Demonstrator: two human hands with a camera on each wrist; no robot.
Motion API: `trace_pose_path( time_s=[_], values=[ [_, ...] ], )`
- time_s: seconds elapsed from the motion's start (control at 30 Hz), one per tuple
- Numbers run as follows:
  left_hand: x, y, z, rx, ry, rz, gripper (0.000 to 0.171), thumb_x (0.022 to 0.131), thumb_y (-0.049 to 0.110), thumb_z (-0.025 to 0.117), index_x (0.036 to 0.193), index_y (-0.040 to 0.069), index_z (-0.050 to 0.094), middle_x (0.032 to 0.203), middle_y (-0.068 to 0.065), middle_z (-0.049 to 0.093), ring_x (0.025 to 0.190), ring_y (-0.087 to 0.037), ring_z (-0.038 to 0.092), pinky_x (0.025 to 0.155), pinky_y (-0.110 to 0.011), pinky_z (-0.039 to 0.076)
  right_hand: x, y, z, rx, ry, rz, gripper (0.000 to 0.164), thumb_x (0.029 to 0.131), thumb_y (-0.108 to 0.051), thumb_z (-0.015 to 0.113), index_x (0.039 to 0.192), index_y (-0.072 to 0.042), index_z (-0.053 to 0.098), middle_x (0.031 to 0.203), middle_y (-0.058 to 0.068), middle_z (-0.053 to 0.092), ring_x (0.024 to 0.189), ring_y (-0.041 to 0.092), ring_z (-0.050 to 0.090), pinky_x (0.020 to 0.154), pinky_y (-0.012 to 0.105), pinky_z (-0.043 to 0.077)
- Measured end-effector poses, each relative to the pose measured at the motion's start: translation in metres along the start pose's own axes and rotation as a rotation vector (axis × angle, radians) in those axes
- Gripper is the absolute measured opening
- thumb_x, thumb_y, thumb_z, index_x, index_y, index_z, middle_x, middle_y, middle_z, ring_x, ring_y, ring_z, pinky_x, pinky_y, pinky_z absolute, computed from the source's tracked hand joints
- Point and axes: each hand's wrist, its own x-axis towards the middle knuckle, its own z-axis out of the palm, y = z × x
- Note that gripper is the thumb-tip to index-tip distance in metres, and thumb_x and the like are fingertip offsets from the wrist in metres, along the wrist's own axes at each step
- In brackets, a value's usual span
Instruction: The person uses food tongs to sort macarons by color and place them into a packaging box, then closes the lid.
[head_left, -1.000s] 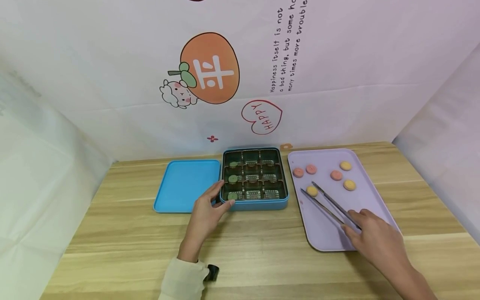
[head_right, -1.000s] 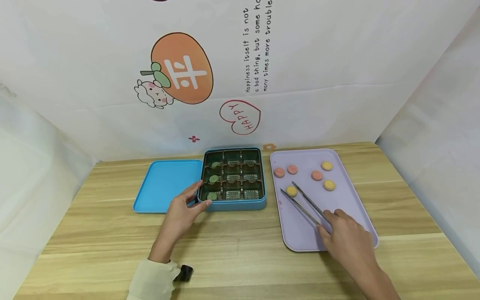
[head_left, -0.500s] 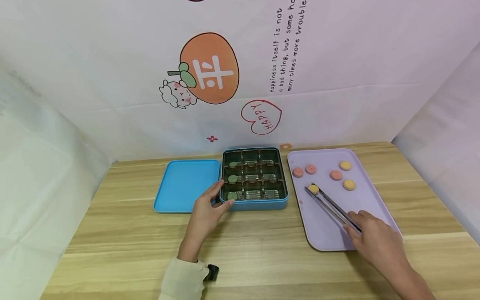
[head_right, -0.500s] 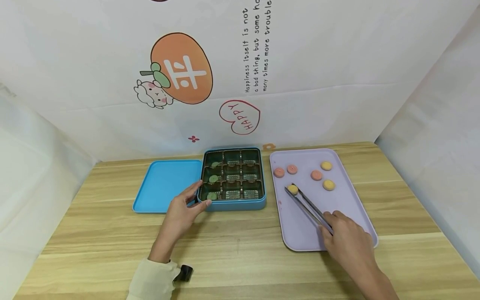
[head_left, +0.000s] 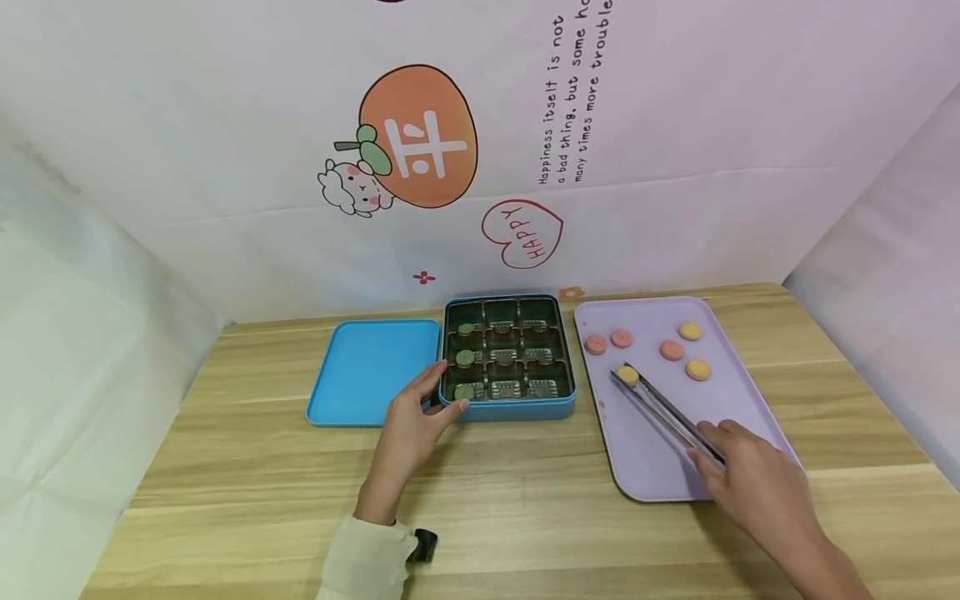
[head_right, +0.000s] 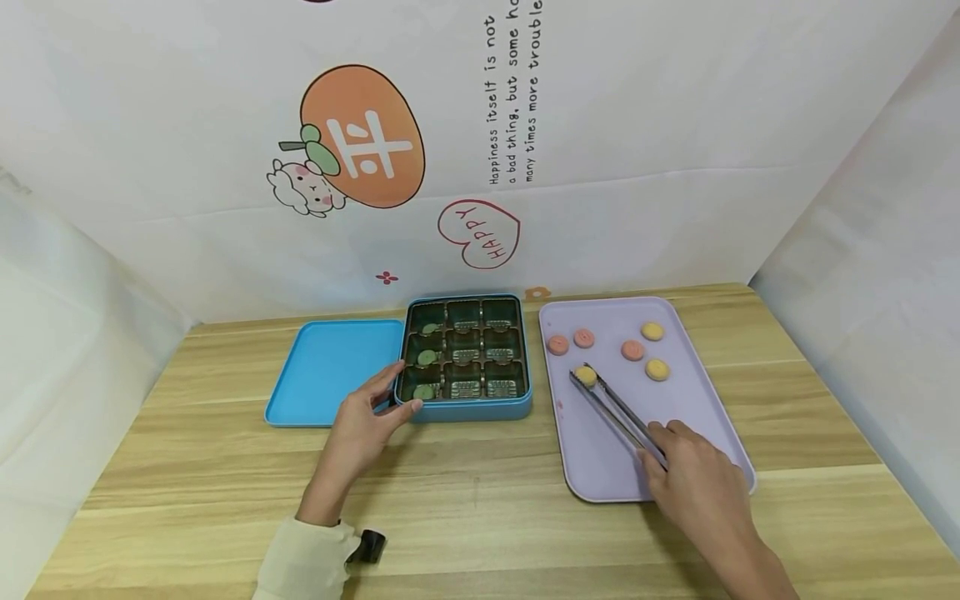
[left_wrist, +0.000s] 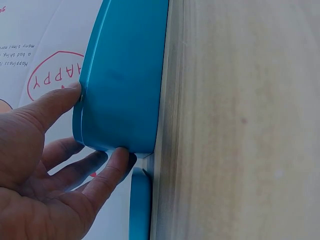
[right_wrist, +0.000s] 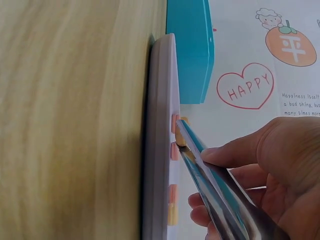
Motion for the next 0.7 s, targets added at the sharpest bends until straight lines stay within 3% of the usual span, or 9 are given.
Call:
trace_pose_path(
  time_s=[0.37,0.53,0.7],
  values=[
    [0.000,0.000,0.000,0.001,0.000,-0.001,0.073,0.096,0.018,0.079,0.160,0.015,0.045,0.170,-0.015,0.034,0.151,-0.037,0.044,0.104,-0.042,0.060,0.005,-0.011,-0.010,0.008,0.035,-0.009,0.031,0.078,-0.008,0.087,0.105,0.004,0.078,0.087,0.010,0.071,0.068,0.032,0.067,0.048,0.052,0.051],
    [0.000,0.000,0.000,0.002,0.002,-0.002,0.073,0.096,0.018,0.079,0.160,0.014,0.045,0.170,-0.015,0.035,0.152,-0.036,0.042,0.104,-0.042,0.060,0.009,-0.023,-0.015,0.001,0.064,-0.022,0.033,0.076,-0.009,0.088,0.106,0.002,0.079,0.086,0.006,0.070,0.064,0.025,0.063,0.047,0.045,0.048],
    [0.000,0.000,0.000,0.003,0.002,0.000,0.073,0.096,0.018,0.079,0.160,0.014,0.045,0.169,-0.015,0.035,0.153,-0.036,0.040,0.105,-0.042,0.060,0.013,-0.038,-0.019,0.014,0.033,-0.012,0.034,0.080,-0.012,0.087,0.110,0.001,0.079,0.090,0.007,0.071,0.066,0.023,0.063,0.045,0.041,0.046]
  ],
)
